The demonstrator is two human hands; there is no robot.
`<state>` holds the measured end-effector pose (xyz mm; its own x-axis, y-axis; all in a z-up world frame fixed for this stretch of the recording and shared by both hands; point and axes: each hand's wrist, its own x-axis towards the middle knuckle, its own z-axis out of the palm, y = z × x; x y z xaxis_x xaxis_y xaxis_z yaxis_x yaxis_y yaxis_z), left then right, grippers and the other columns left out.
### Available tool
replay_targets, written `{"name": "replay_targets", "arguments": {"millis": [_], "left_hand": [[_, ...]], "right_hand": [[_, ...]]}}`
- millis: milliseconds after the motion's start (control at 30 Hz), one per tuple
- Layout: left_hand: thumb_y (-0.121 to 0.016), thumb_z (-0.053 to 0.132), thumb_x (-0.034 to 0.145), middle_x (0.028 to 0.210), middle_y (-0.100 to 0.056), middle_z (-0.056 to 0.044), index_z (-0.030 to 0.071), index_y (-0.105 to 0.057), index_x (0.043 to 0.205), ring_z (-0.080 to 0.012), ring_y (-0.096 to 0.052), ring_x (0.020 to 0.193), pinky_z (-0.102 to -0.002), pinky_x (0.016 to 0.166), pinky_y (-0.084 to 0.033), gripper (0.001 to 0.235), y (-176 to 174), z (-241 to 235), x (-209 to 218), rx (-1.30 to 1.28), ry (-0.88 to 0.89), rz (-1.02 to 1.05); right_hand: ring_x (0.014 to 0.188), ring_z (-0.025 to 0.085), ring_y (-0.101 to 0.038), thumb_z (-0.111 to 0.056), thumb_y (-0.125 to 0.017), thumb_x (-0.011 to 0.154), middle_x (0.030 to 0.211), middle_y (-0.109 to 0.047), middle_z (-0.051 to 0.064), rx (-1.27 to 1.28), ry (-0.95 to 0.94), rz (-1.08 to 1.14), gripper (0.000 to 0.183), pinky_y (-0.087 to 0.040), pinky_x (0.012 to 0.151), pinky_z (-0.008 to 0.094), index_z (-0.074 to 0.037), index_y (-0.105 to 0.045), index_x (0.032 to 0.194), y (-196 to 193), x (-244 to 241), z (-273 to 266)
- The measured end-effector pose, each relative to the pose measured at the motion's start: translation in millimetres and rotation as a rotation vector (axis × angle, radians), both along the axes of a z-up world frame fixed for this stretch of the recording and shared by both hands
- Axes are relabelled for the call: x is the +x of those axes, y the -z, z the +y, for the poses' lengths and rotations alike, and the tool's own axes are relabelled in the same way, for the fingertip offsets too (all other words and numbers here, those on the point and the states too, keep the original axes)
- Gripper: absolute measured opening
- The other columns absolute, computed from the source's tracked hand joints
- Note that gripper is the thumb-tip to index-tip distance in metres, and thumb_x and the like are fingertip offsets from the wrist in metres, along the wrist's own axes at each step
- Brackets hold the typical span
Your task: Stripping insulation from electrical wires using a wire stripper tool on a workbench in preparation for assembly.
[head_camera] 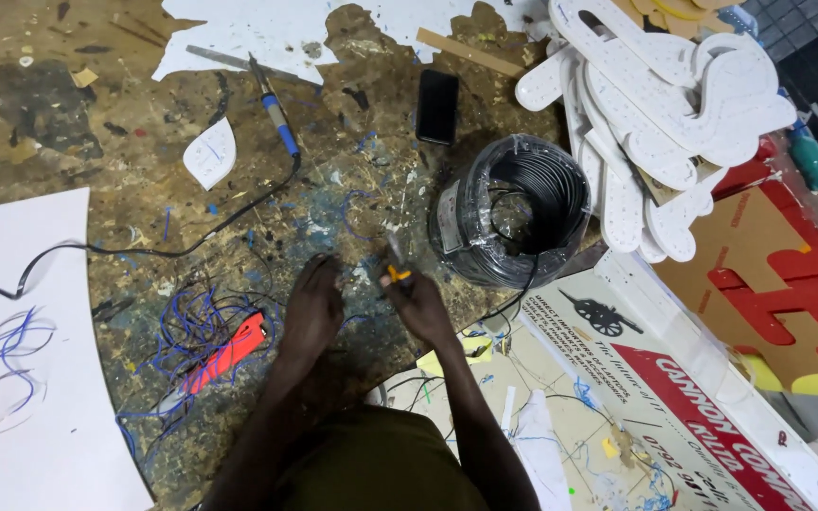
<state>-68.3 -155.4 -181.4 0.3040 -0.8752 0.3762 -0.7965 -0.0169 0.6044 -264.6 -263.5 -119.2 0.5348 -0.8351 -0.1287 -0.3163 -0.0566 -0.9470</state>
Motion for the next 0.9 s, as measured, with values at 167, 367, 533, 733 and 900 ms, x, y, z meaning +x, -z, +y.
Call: {"name": "replay_targets", "arguments": {"millis": [167, 367, 533, 733, 900], "left_hand": [[-0.063, 0.003, 0.097, 0.129, -0.079, -0.020, 0.002, -0.077, 0.122, -0.0448, -0.069, 0.138, -0.055, 0.122, -0.055, 0.028, 9, 35, 32, -0.080, -0.054, -0.049], [-0.062, 0.004, 0.100, 0.123, -0.079, -0.022, 0.003, -0.074, 0.112, -0.0449, -0.073, 0.126, -0.055, 0.117, -0.056, 0.017, 39, 51, 95, -0.190, -0.206, -0.074], [-0.063, 0.005, 0.105, 0.118, -0.079, -0.017, 0.009, -0.074, 0.106, -0.0404, -0.075, 0.118, -0.052, 0.108, -0.059, 0.012, 41, 57, 138, -0.221, -0.327, -0.157], [-0.063, 0.008, 0.116, 0.118, -0.079, -0.015, 0.009, -0.076, 0.117, -0.0378, -0.074, 0.113, -0.049, 0.107, -0.057, 0.013, -4, 70, 146, -0.357, -0.442, -0.228], [-0.056, 0.004, 0.112, 0.123, -0.071, -0.020, 0.006, -0.070, 0.129, -0.0455, -0.069, 0.127, -0.055, 0.113, -0.049, 0.022, 25, 78, 67, -0.475, -0.298, 0.170]], "right_hand": [[0.099, 0.046, -0.078, -0.028, -0.074, 0.111, 0.104, -0.079, 0.027, -0.082, -0.165, 0.219, 0.036, -0.060, 0.091, 0.056, 0.003, -0.076, 0.130, -41, 21, 21], [0.119, 0.051, -0.073, -0.029, -0.068, 0.114, 0.125, -0.074, 0.033, -0.205, -0.197, 0.149, 0.042, -0.058, 0.101, 0.060, 0.005, -0.071, 0.137, -18, 36, 15], [0.119, 0.059, -0.067, -0.009, -0.074, 0.103, 0.121, -0.067, 0.031, -0.586, -0.356, 0.116, 0.019, -0.055, 0.105, 0.064, 0.004, -0.072, 0.118, 34, 69, 41], [0.138, 0.062, -0.061, -0.012, -0.077, 0.099, 0.142, -0.066, 0.038, -0.493, -0.641, -0.008, 0.041, -0.049, 0.119, 0.065, 0.008, -0.067, 0.134, 11, 85, 75], [0.126, 0.063, -0.068, -0.031, -0.069, 0.109, 0.124, -0.076, 0.040, -0.142, -0.384, 0.108, 0.044, -0.052, 0.108, 0.072, 0.007, -0.075, 0.131, -48, 87, 34]]}}
